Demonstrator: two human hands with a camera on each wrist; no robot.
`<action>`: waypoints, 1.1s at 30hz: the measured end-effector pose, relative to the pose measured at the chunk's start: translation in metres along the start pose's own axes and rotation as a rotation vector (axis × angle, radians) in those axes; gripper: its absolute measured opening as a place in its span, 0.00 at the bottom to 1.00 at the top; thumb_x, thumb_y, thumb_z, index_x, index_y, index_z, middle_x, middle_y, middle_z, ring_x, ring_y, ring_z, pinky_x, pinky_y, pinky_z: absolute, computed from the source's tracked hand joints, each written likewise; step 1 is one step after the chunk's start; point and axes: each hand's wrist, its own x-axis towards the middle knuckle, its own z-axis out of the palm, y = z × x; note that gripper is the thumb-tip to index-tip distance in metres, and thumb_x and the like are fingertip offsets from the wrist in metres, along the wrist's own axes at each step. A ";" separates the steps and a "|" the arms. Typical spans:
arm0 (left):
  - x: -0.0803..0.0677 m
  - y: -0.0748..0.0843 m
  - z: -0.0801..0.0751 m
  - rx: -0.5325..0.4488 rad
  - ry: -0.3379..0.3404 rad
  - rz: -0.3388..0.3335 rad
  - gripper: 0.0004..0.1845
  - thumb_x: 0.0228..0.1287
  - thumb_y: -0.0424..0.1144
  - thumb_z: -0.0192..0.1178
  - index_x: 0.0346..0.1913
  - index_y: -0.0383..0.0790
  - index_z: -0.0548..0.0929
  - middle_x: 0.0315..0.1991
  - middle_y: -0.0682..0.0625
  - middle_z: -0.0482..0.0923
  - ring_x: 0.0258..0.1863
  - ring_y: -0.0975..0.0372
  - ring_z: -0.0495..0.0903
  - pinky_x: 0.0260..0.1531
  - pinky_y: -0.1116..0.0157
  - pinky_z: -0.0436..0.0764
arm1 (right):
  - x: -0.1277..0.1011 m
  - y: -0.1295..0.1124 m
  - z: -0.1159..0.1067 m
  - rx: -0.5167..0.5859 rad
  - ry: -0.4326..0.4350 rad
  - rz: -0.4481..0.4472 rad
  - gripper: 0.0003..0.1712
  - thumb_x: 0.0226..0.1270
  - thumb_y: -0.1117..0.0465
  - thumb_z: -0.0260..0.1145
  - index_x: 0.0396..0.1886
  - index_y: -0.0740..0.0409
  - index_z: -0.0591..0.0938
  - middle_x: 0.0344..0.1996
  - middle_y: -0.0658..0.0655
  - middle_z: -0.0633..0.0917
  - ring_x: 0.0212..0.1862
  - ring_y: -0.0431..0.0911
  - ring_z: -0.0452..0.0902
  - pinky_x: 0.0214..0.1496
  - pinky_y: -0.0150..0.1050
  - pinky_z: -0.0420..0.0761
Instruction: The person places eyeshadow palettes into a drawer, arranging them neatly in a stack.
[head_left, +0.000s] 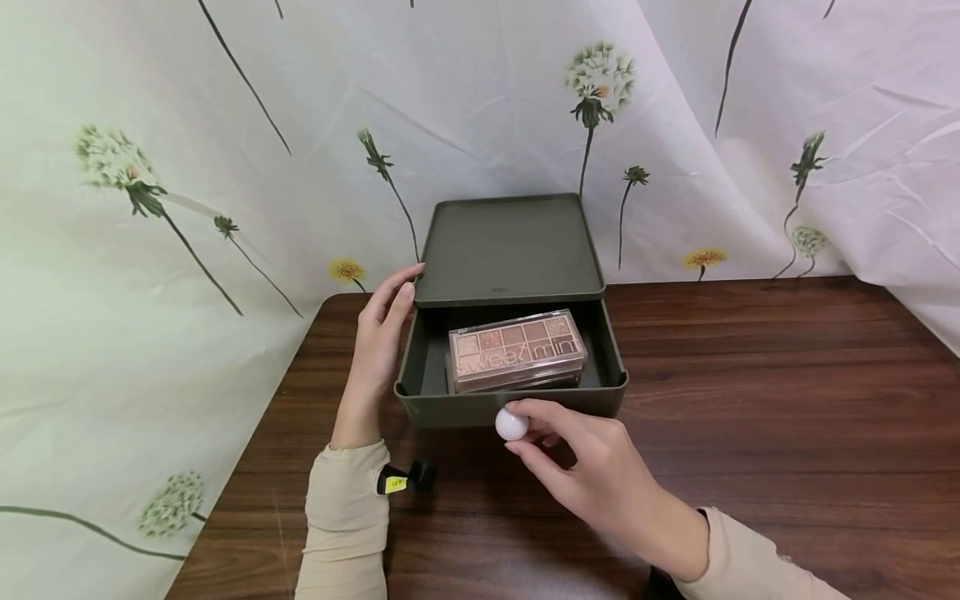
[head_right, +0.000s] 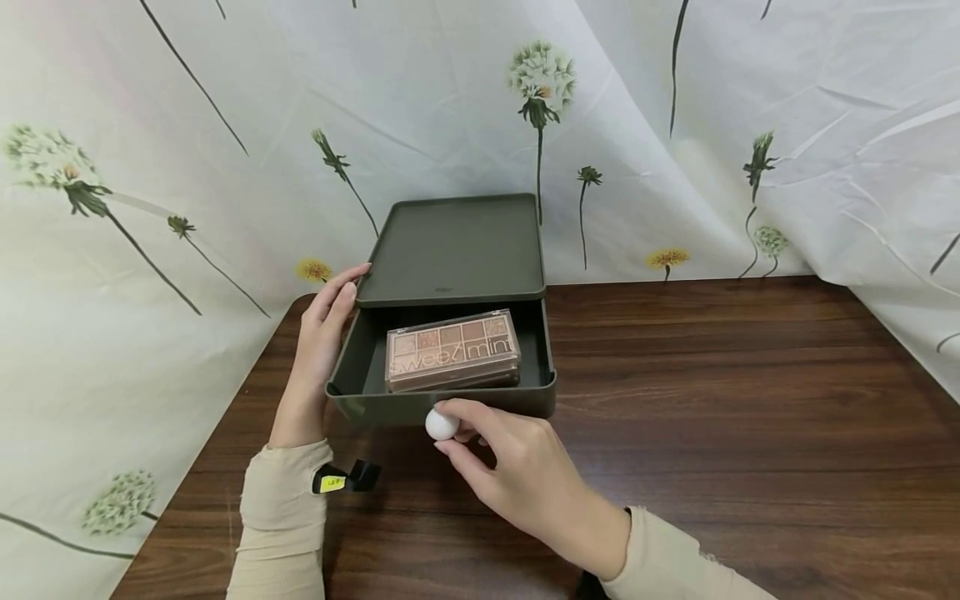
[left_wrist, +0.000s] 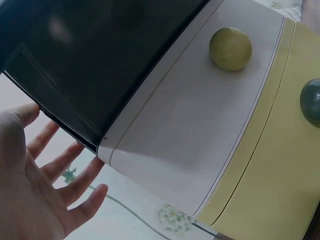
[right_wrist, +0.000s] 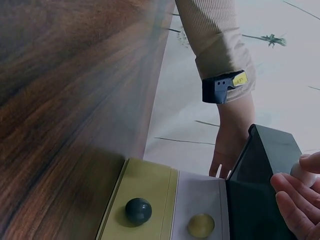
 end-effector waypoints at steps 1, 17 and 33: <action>0.000 0.000 0.000 0.000 0.000 0.000 0.22 0.79 0.46 0.49 0.67 0.41 0.75 0.60 0.54 0.73 0.49 0.62 0.70 0.50 0.64 0.71 | 0.000 0.001 0.000 0.001 0.001 0.001 0.16 0.73 0.55 0.63 0.51 0.62 0.81 0.35 0.53 0.87 0.32 0.37 0.83 0.35 0.27 0.81; -0.001 0.001 0.001 -0.028 -0.008 -0.013 0.22 0.79 0.46 0.49 0.68 0.42 0.75 0.60 0.55 0.73 0.47 0.63 0.68 0.50 0.65 0.70 | 0.011 0.017 0.005 -0.027 -0.006 0.060 0.16 0.66 0.61 0.70 0.52 0.60 0.81 0.33 0.51 0.88 0.33 0.38 0.83 0.34 0.27 0.80; -0.001 0.000 0.001 -0.026 0.005 0.011 0.21 0.79 0.46 0.49 0.66 0.44 0.77 0.33 0.52 0.64 0.32 0.61 0.61 0.35 0.64 0.63 | 0.021 0.028 0.008 -0.065 -0.035 0.138 0.23 0.58 0.70 0.74 0.54 0.59 0.80 0.36 0.51 0.88 0.36 0.38 0.84 0.36 0.27 0.80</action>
